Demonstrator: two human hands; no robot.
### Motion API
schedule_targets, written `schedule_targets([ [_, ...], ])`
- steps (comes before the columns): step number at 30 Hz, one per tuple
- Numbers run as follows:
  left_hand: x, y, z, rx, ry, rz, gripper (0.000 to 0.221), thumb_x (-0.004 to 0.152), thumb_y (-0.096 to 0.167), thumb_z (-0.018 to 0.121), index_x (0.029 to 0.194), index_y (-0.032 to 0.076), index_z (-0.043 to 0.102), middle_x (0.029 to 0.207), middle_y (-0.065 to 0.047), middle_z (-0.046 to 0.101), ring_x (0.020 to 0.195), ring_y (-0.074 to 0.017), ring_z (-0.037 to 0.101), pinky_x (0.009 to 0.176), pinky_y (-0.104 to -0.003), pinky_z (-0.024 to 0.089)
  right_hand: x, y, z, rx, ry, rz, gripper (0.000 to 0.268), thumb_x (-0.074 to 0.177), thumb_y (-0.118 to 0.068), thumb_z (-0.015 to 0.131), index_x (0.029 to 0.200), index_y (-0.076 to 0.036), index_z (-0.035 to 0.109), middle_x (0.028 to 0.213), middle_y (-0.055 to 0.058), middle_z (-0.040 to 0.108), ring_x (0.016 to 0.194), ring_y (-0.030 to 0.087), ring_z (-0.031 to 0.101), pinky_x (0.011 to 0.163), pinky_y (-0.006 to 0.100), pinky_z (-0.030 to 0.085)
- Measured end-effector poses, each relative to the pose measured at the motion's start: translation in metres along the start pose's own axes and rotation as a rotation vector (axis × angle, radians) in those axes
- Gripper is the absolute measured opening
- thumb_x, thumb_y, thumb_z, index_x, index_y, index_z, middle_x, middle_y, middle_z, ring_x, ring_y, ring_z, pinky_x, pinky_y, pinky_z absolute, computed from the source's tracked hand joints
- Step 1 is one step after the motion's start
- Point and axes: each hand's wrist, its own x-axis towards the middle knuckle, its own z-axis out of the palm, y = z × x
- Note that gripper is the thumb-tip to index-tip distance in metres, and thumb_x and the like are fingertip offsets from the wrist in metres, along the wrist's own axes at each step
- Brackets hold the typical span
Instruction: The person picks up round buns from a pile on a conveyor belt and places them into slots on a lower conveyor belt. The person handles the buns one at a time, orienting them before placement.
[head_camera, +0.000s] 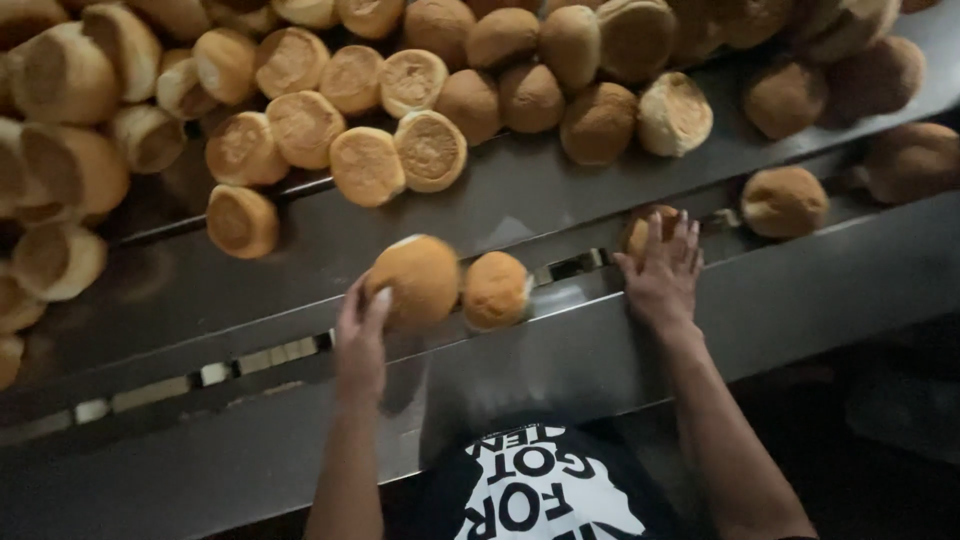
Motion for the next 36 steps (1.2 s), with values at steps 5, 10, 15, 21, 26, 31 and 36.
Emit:
schedule_targets([
  [5, -0.024, -0.006, -0.023, -0.027, 0.232, -0.330, 0.061, 0.099, 0.037, 0.063, 0.153, 0.013, 0.049, 0.154, -0.025, 0.047, 0.144, -0.0426, 0.044, 0.115, -0.061, 0.034, -0.004, -0.079, -0.063, 0.213, -0.093, -0.005, 0.068, 0.099, -0.026, 0.071, 0.157, -0.007, 0.043, 0.163, 0.028, 0.022, 0.151, 0.050, 0.015, 0.118, 0.068, 0.017],
  [10, 0.004, -0.085, -0.001, 0.457, 0.167, 0.014, 0.053, 0.102, 0.028, 0.064, 0.145, -0.001, 0.055, 0.141, -0.031, 0.057, 0.131, -0.0438, 0.055, 0.110, -0.054, 0.044, -0.001, -0.069, 0.012, 0.587, -0.414, -0.343, 0.086, 0.072, -0.029, 0.091, 0.148, -0.016, 0.053, 0.156, 0.025, 0.040, 0.140, 0.052, 0.040, 0.112, 0.062, 0.037],
  [15, 0.008, -0.095, 0.024, 0.914, 0.222, 0.311, 0.036, 0.105, 0.024, 0.059, 0.133, 0.002, 0.063, 0.120, -0.020, 0.069, 0.107, -0.0363, 0.071, 0.088, -0.046, 0.059, 0.003, -0.045, 0.000, 0.460, -0.451, -0.265, 0.072, 0.070, -0.021, 0.088, 0.137, -0.015, 0.064, 0.138, 0.014, 0.051, 0.126, 0.042, 0.058, 0.101, 0.049, 0.052],
  [21, 0.051, -0.035, 0.032, 0.878, 0.284, 0.761, 0.052, 0.094, 0.011, 0.072, 0.141, -0.002, 0.055, 0.140, -0.030, 0.056, 0.124, -0.0470, 0.057, 0.103, -0.057, 0.047, -0.006, -0.017, -0.009, 0.190, -0.075, -0.058, 0.071, 0.078, -0.017, 0.083, 0.143, -0.008, 0.055, 0.142, 0.020, 0.042, 0.134, 0.046, 0.047, 0.100, 0.059, 0.050],
  [26, 0.138, 0.024, 0.043, 1.156, 0.182, 0.674, 0.091, 0.081, 0.022, 0.090, 0.157, 0.013, 0.042, 0.168, -0.017, 0.021, 0.150, -0.0520, 0.020, 0.104, -0.085, 0.030, 0.003, -0.043, -0.043, 0.042, -0.170, 0.133, 0.071, 0.093, -0.026, 0.075, 0.155, -0.004, 0.045, 0.157, 0.032, 0.029, 0.149, 0.051, 0.024, 0.112, 0.067, 0.034],
  [31, 0.190, -0.011, 0.038, 1.375, 0.150, 0.500, 0.070, 0.077, 0.022, 0.085, 0.141, 0.019, 0.056, 0.152, -0.012, 0.041, 0.142, -0.0435, 0.032, 0.097, -0.071, 0.045, 0.002, -0.068, -0.055, 0.135, -0.036, 0.009, 0.058, 0.099, -0.021, 0.068, 0.151, -0.004, 0.050, 0.155, 0.026, 0.033, 0.148, 0.049, 0.027, 0.111, 0.066, 0.033],
  [36, 0.131, -0.032, 0.039, 1.407, 0.137, 0.618, 0.056, 0.072, 0.026, 0.083, 0.125, 0.019, 0.068, 0.130, -0.010, 0.055, 0.128, -0.0368, 0.050, 0.094, -0.053, 0.054, 0.018, -0.124, -0.005, 0.349, 0.030, -0.398, 0.063, 0.086, -0.015, 0.078, 0.145, -0.008, 0.058, 0.146, 0.022, 0.052, 0.139, 0.048, 0.045, 0.109, 0.059, 0.041],
])
